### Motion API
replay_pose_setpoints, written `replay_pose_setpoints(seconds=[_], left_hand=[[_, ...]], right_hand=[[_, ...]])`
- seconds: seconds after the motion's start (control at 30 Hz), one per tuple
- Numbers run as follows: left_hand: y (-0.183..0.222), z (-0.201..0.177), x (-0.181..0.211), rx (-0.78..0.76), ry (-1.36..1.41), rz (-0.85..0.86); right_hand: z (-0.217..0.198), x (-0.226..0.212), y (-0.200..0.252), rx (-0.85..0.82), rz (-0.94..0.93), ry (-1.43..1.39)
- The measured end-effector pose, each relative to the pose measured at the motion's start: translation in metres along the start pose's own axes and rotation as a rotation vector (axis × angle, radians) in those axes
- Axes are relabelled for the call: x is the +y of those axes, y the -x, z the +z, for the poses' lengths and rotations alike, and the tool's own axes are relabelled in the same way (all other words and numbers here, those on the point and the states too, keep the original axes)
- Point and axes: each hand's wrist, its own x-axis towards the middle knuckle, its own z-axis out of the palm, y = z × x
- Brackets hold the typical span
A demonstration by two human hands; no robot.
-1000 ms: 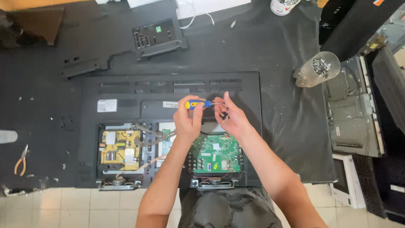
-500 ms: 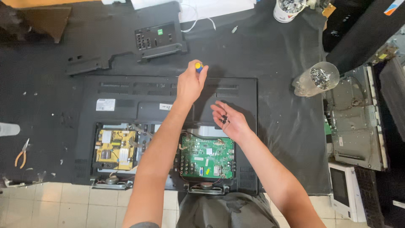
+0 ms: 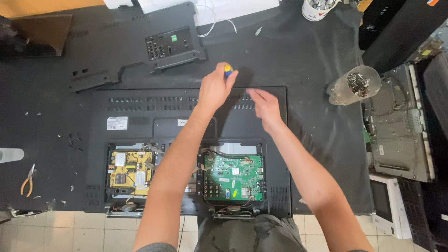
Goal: The person uses a screwdriver to fasten screws into the back panel of a television. They then place the rear cover onto the television and secure it with additional screws.
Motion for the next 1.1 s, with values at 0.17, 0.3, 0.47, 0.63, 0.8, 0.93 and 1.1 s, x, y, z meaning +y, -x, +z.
replay_pose_setpoints(seconds=[0.17, 0.3, 0.47, 0.63, 0.8, 0.93, 1.1], left_hand=[[-0.018, -0.019, 0.014, -0.184, -0.012, -0.025], [-0.031, -0.03, 0.024, -0.304, -0.054, -0.052], [-0.049, -0.024, 0.013, -0.336, -0.101, -0.011], [-0.057, -0.07, 0.061, -0.469, -0.208, 0.073], [-0.076, -0.012, 0.021, -0.455, -0.368, 0.13], [-0.075, -0.027, 0.043, -0.426, -0.443, 0.243], [-0.069, -0.01, 0.037, -0.479, -0.361, 0.227]], right_hand=[[0.024, -0.002, -0.056, -0.088, -0.258, 0.761], [0.034, 0.007, -0.085, -0.142, -0.309, 1.018], [0.027, 0.004, -0.094, -0.169, -0.414, 1.049], [0.026, 0.005, -0.095, -0.138, -0.46, 1.184], [0.022, 0.013, -0.098, -0.182, -0.513, 1.06], [0.011, 0.051, -0.128, -0.19, -0.507, 0.9], [0.005, 0.065, -0.141, -0.176, -0.58, 0.868]])
